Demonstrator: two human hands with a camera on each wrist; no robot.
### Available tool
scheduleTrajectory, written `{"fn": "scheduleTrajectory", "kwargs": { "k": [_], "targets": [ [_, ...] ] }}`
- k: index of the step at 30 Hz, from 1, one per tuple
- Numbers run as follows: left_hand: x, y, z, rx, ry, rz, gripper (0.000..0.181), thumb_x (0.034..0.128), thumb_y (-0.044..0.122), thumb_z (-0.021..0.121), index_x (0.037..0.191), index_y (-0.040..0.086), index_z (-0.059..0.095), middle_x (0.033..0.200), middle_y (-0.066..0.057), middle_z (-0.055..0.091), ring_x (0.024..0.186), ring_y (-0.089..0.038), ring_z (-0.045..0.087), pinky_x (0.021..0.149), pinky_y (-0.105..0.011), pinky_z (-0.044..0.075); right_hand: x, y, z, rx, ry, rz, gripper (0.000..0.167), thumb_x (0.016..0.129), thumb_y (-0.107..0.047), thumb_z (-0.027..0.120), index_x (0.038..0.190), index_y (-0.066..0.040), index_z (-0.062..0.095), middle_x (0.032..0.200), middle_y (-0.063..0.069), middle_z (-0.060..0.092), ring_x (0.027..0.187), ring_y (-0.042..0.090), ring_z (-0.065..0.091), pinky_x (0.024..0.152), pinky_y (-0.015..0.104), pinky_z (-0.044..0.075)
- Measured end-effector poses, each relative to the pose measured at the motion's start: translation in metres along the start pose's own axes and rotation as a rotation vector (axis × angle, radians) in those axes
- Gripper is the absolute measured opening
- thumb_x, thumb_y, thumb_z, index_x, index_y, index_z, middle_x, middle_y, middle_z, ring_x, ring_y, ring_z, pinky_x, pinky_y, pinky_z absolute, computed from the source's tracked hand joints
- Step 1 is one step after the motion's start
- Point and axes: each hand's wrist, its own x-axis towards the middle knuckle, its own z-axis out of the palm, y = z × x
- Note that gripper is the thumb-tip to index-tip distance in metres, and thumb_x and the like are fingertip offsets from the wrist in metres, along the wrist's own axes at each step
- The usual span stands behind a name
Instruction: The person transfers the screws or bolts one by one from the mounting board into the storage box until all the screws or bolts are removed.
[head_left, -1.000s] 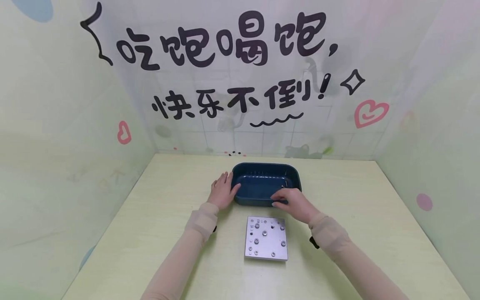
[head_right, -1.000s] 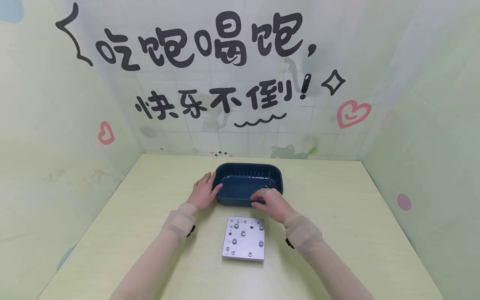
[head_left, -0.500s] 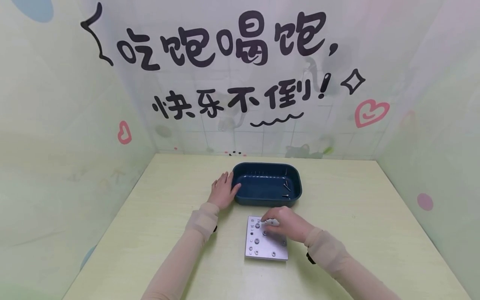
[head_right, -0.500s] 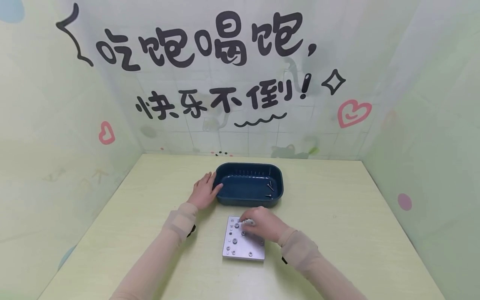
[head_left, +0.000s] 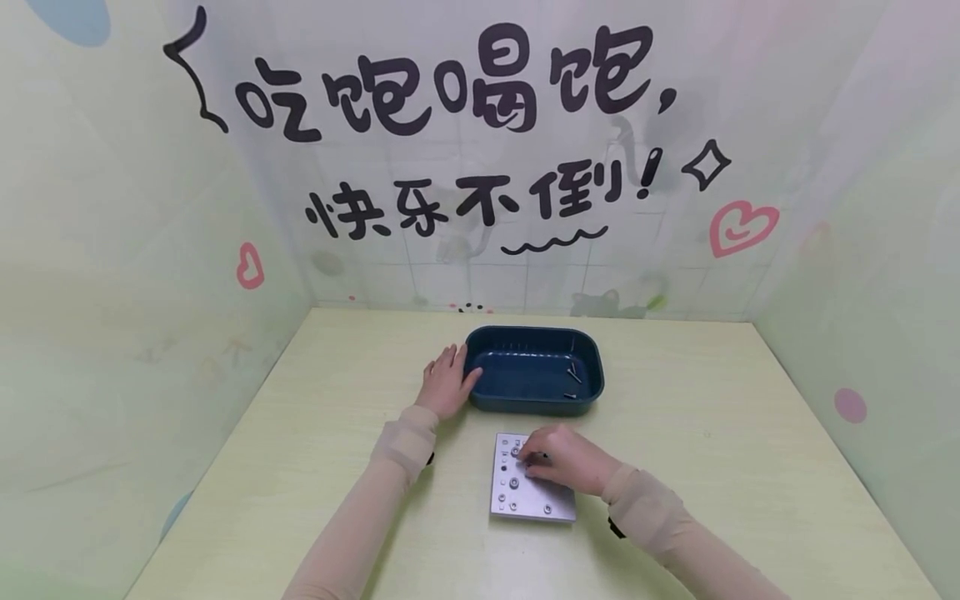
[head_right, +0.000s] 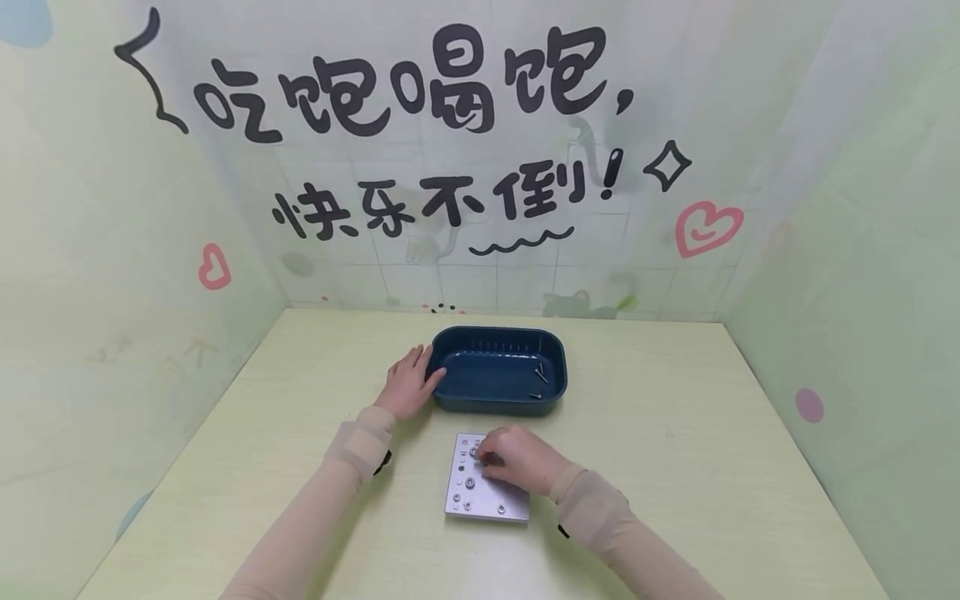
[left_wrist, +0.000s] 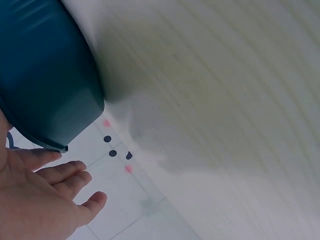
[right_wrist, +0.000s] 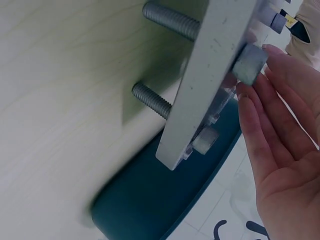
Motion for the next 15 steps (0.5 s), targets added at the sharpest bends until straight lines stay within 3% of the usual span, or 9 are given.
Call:
{"fn": "scheduleTrajectory", "kwargs": {
  "k": [15],
  "targets": [
    [0.0009,-0.0008,0.0012,0.001,0.007,0.008,0.065,0.1053,0.04,0.043,0.154,0.0,0.028,0.158,-0.025,0.028,0.149,-0.038,0.023,0.118,-0.059,0.021,0.0001,-0.0017,0.0013,-0.007,0.02,-0.019,0.014,0.083,-0.004,0.077,0.096,-0.008,0.077,0.095,0.002,0.075,0.087,0.007,0.068,0.079,0.02,0.056]
  ]
}}
